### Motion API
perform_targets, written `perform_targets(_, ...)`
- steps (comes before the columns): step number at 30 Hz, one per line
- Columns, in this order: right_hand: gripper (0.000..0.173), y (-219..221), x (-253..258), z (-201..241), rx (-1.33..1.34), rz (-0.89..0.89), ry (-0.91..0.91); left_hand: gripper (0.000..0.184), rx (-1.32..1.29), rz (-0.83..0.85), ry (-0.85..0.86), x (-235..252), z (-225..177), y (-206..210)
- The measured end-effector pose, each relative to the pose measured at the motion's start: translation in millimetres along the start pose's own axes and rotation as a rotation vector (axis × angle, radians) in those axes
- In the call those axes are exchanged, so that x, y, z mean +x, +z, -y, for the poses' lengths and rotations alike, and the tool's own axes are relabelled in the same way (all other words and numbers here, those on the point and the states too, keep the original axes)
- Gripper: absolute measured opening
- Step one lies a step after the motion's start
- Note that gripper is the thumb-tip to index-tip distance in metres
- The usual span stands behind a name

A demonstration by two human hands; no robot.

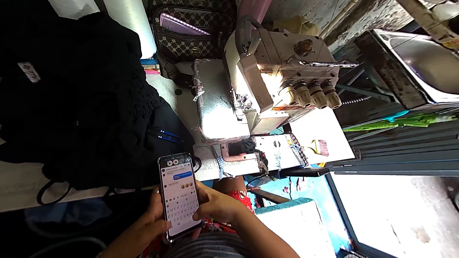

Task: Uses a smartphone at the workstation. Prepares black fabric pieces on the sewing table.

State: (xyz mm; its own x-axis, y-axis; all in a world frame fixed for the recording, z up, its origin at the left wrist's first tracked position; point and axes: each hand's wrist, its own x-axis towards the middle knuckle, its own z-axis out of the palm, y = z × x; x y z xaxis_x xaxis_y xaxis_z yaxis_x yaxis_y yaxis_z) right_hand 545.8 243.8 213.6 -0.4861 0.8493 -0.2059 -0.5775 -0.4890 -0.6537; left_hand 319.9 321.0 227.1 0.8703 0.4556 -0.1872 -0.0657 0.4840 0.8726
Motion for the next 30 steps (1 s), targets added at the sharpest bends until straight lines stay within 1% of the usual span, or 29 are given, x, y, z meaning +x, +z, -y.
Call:
perform_targets(2, 0.067, -1.0, -0.1, -0.5, 0.001, 0.013, 0.01, 0.084, -0.006, 0.003, 0.007, -0.4, 0.2, -0.4)
perform_targets(4, 0.069, -2.3, -0.1, -2.1, 0.009, 0.026, 0.01, 0.085, 0.045, 0.014, -0.01, -2.1, -3.8, -2.4)
perform_targets(8, 0.069, -2.7, -0.3, -2.6, 0.048, 0.039, -0.019, 0.083, 0.364, 0.058, 0.018, -6.5, -17.8, -17.9)
perform_targets(10, 0.069, 0.9, -0.3, -0.7, 0.024, 0.027, -0.037, 0.085, 0.436, 0.072, 0.021, -6.4, -23.3, -19.3)
perform_targets(12, 0.069, 3.3, 0.2, -0.3, -0.001, 0.023, -0.058, 0.086, 0.373, 0.057, -0.001, -4.1, -22.5, -13.3)
perform_targets(15, 0.067, 5.6, 1.3, 0.3, -0.033, -0.015, -0.071, 0.08, 0.198, -0.006, -0.012, 0.1, -9.3, -3.8)
perform_targets(18, 0.062, 7.3, 0.9, -1.3, -0.092, -0.085, -0.105, 0.077, 0.128, -0.036, -0.032, 1.5, -4.3, 2.8)
perform_targets(23, 0.048, 14.6, 4.2, -1.7, -0.131, -0.207, -0.14, 0.088, 0.132, 0.015, -0.032, -1.3, -4.0, 1.7)
perform_targets(25, 0.051, 11.3, 2.1, -0.3, -0.145, -0.157, -0.126, 0.085, 0.104, 0.032, -0.023, -1.9, -3.0, -0.6)
perform_targets(27, 0.059, 3.2, -1.6, -1.1, -0.132, -0.055, -0.083, 0.084, 0.045, 0.076, -0.004, -1.8, -1.4, -4.7)
perform_targets(29, 0.064, -2.9, -3.2, -2.9, -0.096, 0.013, -0.05, 0.087, 0.01, 0.102, -0.008, -1.9, -1.6, -7.1)
perform_targets(30, 0.064, -3.9, -3.1, -3.1, -0.075, 0.02, -0.034, 0.09, -0.002, 0.107, -0.013, -2.0, -1.4, -8.0)
